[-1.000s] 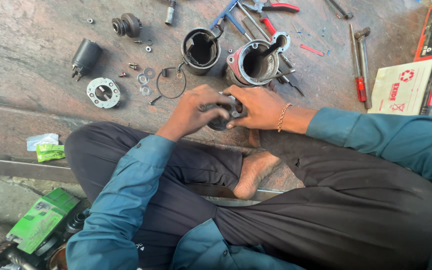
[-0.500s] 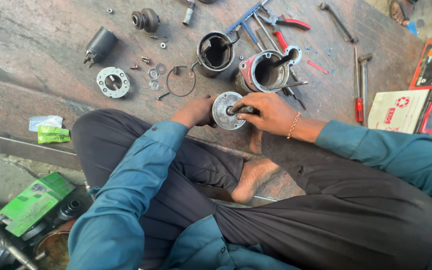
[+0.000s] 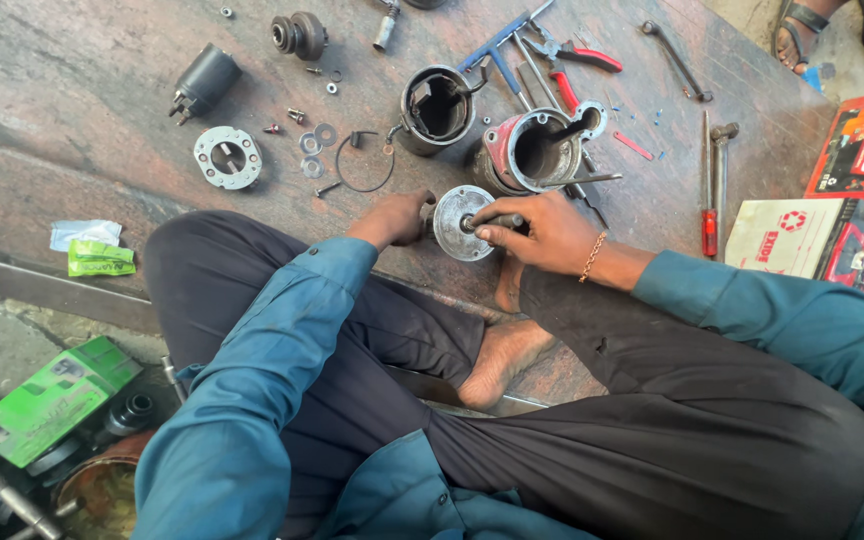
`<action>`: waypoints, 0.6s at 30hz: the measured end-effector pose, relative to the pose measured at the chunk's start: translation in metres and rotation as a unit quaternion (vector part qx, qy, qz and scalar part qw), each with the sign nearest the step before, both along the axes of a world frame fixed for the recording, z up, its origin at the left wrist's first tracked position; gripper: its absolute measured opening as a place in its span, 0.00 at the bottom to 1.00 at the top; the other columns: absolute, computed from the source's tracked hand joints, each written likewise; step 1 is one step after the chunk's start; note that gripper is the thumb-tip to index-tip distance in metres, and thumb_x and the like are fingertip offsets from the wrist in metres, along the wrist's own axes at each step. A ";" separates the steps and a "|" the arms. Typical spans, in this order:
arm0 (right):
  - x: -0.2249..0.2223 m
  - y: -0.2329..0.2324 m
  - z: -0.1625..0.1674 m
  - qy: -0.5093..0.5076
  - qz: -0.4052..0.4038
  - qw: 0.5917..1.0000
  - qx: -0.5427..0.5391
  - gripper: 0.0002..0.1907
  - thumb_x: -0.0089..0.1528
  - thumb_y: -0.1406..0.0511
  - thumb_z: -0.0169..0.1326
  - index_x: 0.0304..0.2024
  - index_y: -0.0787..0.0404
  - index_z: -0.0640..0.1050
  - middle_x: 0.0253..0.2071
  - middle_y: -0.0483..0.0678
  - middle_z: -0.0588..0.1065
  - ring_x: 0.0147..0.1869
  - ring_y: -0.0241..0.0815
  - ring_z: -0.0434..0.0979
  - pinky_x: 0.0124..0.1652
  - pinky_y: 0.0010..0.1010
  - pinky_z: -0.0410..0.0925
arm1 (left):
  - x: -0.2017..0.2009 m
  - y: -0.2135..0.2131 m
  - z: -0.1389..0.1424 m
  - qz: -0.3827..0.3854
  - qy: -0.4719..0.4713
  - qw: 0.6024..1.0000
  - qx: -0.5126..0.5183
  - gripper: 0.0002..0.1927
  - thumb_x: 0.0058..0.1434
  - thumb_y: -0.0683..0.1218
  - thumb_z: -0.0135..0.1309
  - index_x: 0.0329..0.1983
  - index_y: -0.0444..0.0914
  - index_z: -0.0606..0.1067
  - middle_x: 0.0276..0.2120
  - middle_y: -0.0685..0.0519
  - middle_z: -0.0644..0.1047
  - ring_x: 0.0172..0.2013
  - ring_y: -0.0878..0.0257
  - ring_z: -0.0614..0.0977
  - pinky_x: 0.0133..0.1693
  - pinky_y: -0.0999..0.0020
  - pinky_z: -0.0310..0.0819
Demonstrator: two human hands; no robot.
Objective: The person sits on the ground at a repair bench and works on a starter motor, using a screwdriver to remove and refit its components, handling the armature, end cap and housing, and reassembling the parts by hand. Small screws and washers are picked from the bench and fitted back onto the unit.
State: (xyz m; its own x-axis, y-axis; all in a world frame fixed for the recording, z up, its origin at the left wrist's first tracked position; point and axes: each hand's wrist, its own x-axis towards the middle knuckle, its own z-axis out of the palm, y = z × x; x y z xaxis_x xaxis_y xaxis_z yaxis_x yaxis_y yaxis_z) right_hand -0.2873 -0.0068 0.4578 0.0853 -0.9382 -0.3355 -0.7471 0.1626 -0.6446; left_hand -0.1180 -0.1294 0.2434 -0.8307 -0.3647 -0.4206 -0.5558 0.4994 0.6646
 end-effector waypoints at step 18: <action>0.022 0.009 -0.008 -0.005 0.176 0.981 0.080 0.15 0.66 0.59 0.50 0.45 0.64 0.79 0.35 0.54 0.80 0.41 0.56 0.82 0.43 0.46 0.72 | -0.004 0.026 0.031 0.305 -0.027 0.782 0.542 0.28 0.63 0.64 0.42 0.61 0.46 0.63 0.49 0.47 0.76 0.40 0.56 0.84 0.33 0.53 0.84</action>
State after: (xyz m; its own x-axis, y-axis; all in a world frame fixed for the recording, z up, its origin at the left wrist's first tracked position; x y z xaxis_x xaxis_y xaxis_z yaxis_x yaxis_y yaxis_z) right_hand -0.2653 0.0021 0.4499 0.3980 -0.7855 -0.4739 -0.7690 -0.0040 -0.6392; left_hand -0.1219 -0.1035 0.2745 -0.6114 -0.0903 -0.7861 -0.5131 -0.7111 0.4807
